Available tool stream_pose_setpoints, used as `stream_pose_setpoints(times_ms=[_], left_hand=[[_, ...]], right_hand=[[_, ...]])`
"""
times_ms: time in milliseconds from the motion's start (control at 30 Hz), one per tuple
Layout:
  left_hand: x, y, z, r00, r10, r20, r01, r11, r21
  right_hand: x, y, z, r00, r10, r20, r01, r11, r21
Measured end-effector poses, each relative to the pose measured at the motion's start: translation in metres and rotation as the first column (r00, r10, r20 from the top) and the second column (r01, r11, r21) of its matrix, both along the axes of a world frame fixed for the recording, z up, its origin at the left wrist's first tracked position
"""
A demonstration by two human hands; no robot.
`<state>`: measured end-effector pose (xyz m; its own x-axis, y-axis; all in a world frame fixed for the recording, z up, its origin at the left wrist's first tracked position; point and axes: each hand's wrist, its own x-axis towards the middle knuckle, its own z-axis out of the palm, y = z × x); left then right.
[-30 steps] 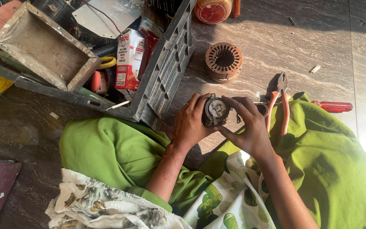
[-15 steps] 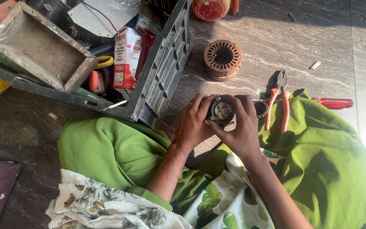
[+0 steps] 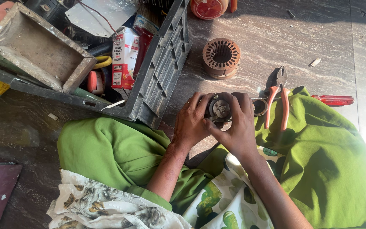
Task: The person sits on the floor and cleans and disassembles an old electric motor. They brush dust off the motor housing with a brush, pry at it with a screwdriver, pull parts with pliers, and separate the end cap and rotor from the motor body by hand.
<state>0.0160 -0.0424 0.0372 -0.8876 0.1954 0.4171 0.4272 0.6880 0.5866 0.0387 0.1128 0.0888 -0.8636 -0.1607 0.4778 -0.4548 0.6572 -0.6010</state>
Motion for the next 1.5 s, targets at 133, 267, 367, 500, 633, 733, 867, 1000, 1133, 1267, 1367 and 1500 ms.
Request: stream_pose_setpoints(times_ms=[133, 267, 367, 500, 633, 733, 867, 1000, 1133, 1267, 1367, 1500], left_hand=[[0.000, -0.002, 0.000, 1.000, 0.001, 0.008, -0.001, 1.000, -0.006], [0.001, -0.003, 0.002, 1.000, 0.000, 0.030, 0.000, 1.000, -0.008], [0.000, -0.003, 0.003, 0.999, -0.005, 0.034, 0.006, 1.000, -0.011], [0.001, -0.003, 0.002, 0.999, -0.023, 0.041, 0.022, 1.000, 0.016], [0.000, -0.003, 0.001, 0.998, -0.035, 0.043, 0.035, 0.999, -0.008], [0.000, -0.003, 0.000, 0.999, -0.034, 0.042, 0.035, 0.999, -0.014], [-0.001, -0.003, -0.001, 0.999, -0.039, 0.033, 0.040, 0.999, -0.017], [-0.001, -0.003, -0.001, 0.999, -0.034, 0.029, 0.035, 0.999, -0.029], [0.001, -0.004, -0.001, 1.000, -0.031, 0.002, 0.031, 0.999, -0.041], [0.002, -0.003, -0.001, 0.999, -0.021, 0.025, 0.022, 0.999, -0.042], [0.001, -0.004, -0.001, 1.000, -0.017, 0.021, 0.018, 1.000, -0.025], [0.001, -0.005, 0.001, 1.000, -0.010, 0.029, 0.011, 1.000, -0.027]], right_hand=[[0.000, 0.006, 0.005, 0.996, 0.082, 0.037, -0.080, 0.995, -0.051], [-0.002, 0.014, 0.010, 0.989, 0.134, 0.068, -0.133, 0.991, -0.012], [-0.003, 0.018, 0.012, 0.985, 0.130, 0.116, -0.130, 0.991, -0.011], [-0.005, 0.021, 0.012, 0.980, 0.120, 0.161, -0.116, 0.993, -0.033], [-0.006, 0.022, 0.010, 0.987, 0.125, 0.105, -0.120, 0.991, -0.050], [-0.007, 0.022, 0.007, 0.983, 0.111, 0.147, -0.101, 0.992, -0.069], [-0.011, 0.023, 0.005, 0.985, 0.127, 0.117, -0.118, 0.990, -0.075], [-0.013, 0.026, 0.004, 0.984, 0.134, 0.121, -0.126, 0.989, -0.071], [-0.013, 0.029, 0.004, 0.978, 0.135, 0.158, -0.123, 0.989, -0.085], [-0.013, 0.029, 0.004, 0.975, 0.145, 0.169, -0.133, 0.988, -0.082], [-0.011, 0.025, 0.002, 0.982, 0.155, 0.109, -0.148, 0.986, -0.070], [-0.008, 0.022, 0.001, 0.986, 0.168, 0.012, -0.168, 0.985, 0.028]])
